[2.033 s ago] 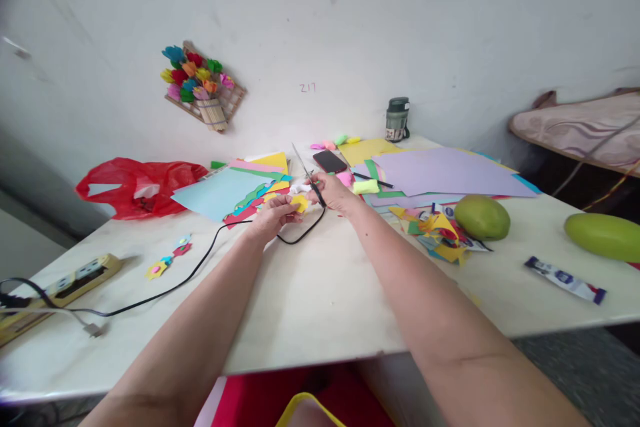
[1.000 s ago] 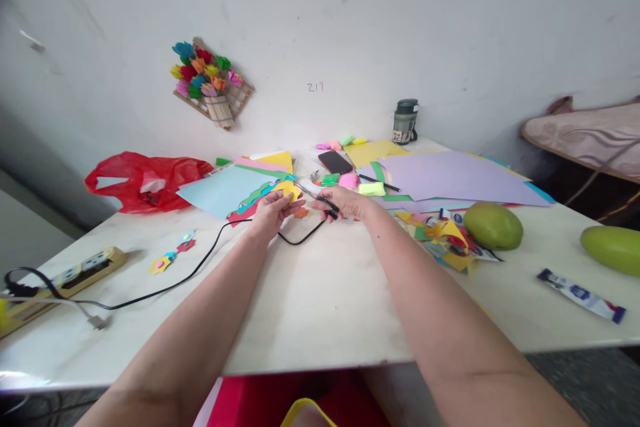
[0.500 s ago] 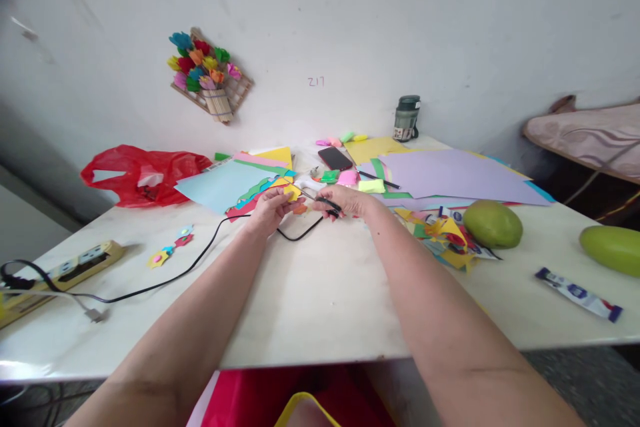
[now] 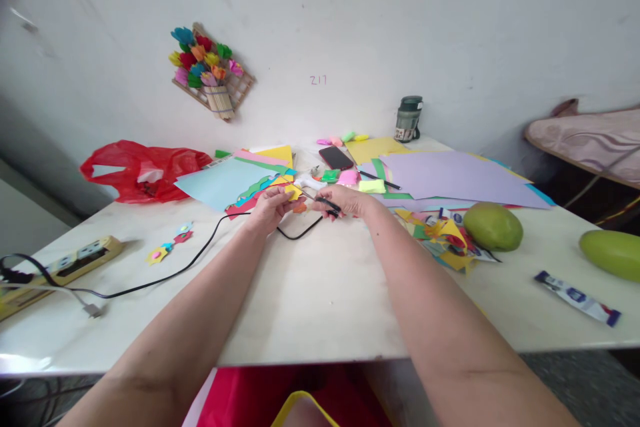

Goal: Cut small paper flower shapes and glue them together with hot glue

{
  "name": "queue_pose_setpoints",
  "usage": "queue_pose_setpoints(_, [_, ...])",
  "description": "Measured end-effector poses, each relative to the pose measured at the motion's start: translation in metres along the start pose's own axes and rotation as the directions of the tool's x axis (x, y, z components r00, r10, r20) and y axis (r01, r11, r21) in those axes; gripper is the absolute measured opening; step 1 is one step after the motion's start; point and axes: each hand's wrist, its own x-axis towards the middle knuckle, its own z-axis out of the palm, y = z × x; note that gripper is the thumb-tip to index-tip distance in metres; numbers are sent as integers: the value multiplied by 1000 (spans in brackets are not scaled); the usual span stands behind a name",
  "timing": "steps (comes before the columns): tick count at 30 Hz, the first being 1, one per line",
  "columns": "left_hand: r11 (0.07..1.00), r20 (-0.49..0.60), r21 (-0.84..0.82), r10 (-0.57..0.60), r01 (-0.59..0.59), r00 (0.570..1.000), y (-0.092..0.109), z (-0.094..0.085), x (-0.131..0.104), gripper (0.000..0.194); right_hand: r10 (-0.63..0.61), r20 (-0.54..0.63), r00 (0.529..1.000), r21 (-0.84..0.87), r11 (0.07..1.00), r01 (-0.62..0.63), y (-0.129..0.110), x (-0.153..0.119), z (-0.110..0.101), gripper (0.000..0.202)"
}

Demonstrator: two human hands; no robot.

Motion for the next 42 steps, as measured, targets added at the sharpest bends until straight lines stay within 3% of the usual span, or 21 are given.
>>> queue_pose_setpoints(28, [1000,8,-16,17,-17,1000,-2,-2,2,25,59,-18,998,21,998,-59,-4,1,3,10])
queue_pose_setpoints(42, [1000,6,-14,23,-23,1000,-2,-4,3,24,13,-8,1000,44,999,-13,7,8,2,13])
